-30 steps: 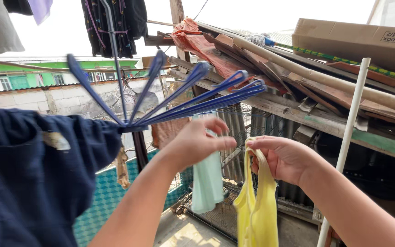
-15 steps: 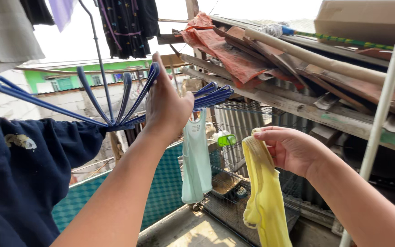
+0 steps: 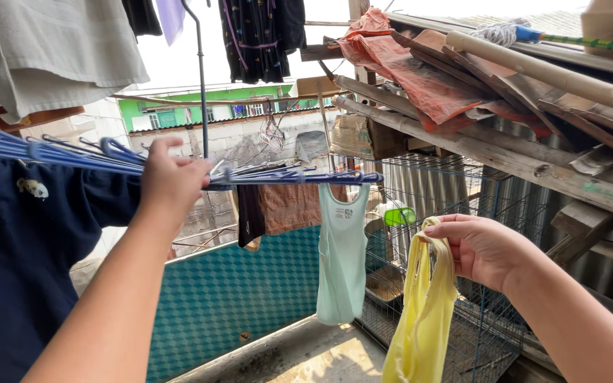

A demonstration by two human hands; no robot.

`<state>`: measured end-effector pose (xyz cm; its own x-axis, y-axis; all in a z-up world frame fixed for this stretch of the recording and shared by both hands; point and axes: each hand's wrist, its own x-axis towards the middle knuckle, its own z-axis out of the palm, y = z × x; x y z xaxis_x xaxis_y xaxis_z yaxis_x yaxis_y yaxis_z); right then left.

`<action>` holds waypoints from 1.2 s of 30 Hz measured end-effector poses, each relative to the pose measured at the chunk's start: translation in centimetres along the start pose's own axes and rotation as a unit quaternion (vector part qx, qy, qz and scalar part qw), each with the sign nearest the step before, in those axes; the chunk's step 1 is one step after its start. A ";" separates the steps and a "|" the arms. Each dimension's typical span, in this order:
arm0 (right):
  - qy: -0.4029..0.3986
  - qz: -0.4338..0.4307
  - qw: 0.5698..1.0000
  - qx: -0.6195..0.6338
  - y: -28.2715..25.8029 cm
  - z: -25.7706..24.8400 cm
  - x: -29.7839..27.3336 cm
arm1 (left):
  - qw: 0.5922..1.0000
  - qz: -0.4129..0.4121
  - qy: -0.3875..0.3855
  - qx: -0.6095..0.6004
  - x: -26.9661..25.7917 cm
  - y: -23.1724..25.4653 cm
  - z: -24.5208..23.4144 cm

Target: The person takes wet clothes from a white bucket and hangs them on a blue circular drying rack. They handle a dark blue garment, a light green tank top, a yellow tank top, and an orange shirt, placing each item on the rack or a hanger to dry.

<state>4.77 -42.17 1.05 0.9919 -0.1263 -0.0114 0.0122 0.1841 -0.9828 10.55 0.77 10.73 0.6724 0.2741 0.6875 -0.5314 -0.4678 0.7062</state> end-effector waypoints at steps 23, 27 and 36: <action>0.088 -0.041 0.995 -0.007 -2.0 -2.9 -2.4 | 0.919 0.150 -0.364 0.038 -15.0 9.1 9.5; 0.085 -0.034 0.995 -0.033 -2.0 -4.6 -3.1 | 0.908 0.219 -0.358 0.003 -16.8 8.3 11.7; -0.072 -0.020 0.975 -0.209 -4.5 -6.2 -4.0 | 0.986 0.041 -0.153 -0.047 -15.0 7.7 11.7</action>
<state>-0.06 -48.54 4.38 0.9995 0.0185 0.0244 0.0281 -0.2352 -0.9715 2.41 -16.75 3.86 0.7410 -0.0340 0.6706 -0.6267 -0.3937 0.6725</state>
